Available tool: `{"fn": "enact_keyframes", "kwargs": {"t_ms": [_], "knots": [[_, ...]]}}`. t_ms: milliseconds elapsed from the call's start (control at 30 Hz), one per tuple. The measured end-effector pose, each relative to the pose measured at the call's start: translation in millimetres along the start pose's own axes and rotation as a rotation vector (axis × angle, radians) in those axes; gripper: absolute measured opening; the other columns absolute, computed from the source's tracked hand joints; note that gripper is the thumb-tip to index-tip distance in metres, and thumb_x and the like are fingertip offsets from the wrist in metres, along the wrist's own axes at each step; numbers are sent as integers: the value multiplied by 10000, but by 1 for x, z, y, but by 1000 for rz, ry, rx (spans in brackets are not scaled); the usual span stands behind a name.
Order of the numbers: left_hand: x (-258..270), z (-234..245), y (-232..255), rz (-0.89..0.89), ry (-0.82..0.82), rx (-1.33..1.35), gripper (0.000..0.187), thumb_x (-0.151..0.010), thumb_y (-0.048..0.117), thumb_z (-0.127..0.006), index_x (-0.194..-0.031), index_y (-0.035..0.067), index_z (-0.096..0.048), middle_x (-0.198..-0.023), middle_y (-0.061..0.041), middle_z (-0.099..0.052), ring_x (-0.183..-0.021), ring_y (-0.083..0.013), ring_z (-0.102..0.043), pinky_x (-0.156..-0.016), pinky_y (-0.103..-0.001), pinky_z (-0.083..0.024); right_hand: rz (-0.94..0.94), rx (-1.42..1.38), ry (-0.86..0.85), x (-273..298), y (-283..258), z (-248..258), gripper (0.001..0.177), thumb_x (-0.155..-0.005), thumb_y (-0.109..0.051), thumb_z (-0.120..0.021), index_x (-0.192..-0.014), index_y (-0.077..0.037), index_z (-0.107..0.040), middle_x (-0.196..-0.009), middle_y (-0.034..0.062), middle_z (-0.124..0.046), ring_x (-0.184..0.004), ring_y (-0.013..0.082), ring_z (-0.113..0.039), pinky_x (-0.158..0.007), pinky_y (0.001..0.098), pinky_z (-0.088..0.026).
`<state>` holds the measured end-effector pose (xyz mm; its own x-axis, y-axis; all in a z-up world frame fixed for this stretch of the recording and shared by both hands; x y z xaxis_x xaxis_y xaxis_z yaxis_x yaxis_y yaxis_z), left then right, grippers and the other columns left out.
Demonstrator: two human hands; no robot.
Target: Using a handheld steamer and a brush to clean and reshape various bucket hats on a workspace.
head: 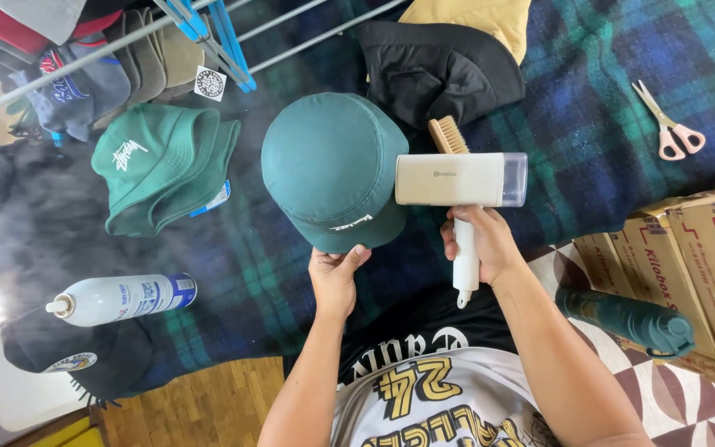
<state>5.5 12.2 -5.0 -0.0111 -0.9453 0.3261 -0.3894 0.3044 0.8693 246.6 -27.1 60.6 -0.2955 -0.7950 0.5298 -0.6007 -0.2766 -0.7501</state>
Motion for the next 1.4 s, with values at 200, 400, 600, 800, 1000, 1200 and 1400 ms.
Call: {"fn": "enact_keyframes", "kwargs": {"t_ms": [200, 400, 600, 800, 1000, 1200, 1400], "knots": [[1, -2, 3, -10, 3, 6, 388, -821, -130, -768, -1116, 51, -593, -1011, -122, -792, -915, -278, -773, -806, -460, -678, 37, 1, 5, 4, -19, -5, 237, -853, -196, -664, -963, -1, -587, -571, 144, -563, -388, 228, -570, -386, 393, -492], [1, 0, 0, -13, -7, 41, 399, -811, -126, -782, -1101, 66, -587, -1003, -115, -794, -922, -275, -775, -804, -449, -685, 87, 70, -44, 1, -47, -22, 251, -831, -192, -697, -946, 10, -600, -563, 178, -569, -382, 251, -592, -395, 400, -512], [2, -1, 3, -9, -12, 25, 410, -809, -109, -793, -1122, 55, -584, -1016, -129, -794, -911, -256, -776, -811, -458, -681, -1, 0, -26, -18, -14, -1, 231, -830, -204, -685, -936, -17, -600, -566, 147, -570, -367, 241, -582, -385, 381, -495], [-4, 10, -12, -11, -17, 16, 432, -815, -117, -782, -1151, 61, -578, -1034, -146, -791, -905, -263, -777, -804, -441, -686, -63, -18, 3, -17, 2, 10, 190, -840, -184, -679, -891, -15, -609, -554, 154, -568, -364, 252, -589, -384, 374, -508], [-10, 21, -26, -27, -26, 49, 428, -823, -118, -777, -1165, 46, -579, -1050, -161, -788, -909, -284, -776, -806, -469, -680, -39, 19, 4, -19, -25, 3, 232, -837, -210, -677, -933, -13, -601, -579, 146, -562, -389, 233, -589, -385, 379, -500], [-3, 10, -9, -17, -37, 71, 422, -812, -115, -786, -1142, 57, -585, -1040, -149, -791, -912, -283, -777, -806, -451, -683, -52, 121, -93, -34, -73, -16, 218, -838, -213, -689, -909, -19, -621, -603, 125, -543, -433, 200, -585, -389, 347, -506], [-4, 11, -8, -12, -42, 66, 407, -806, -110, -793, -1119, 49, -587, -1017, -164, -791, -911, -285, -776, -798, -445, -679, -132, 211, -132, -57, -72, 0, 240, -824, -240, -706, -918, -28, -644, -635, 115, -559, -487, 184, -585, -408, 313, -519]]}}
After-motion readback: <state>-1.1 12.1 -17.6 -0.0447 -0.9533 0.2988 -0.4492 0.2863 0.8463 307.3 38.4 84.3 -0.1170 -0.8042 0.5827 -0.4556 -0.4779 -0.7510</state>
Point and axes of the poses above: each hand's wrist, its own x-axis away from the middle knuckle, its own z-axis out of the back of the hand, y = z × x, the point moved 1 cm from there along -x, towards the middle knuckle
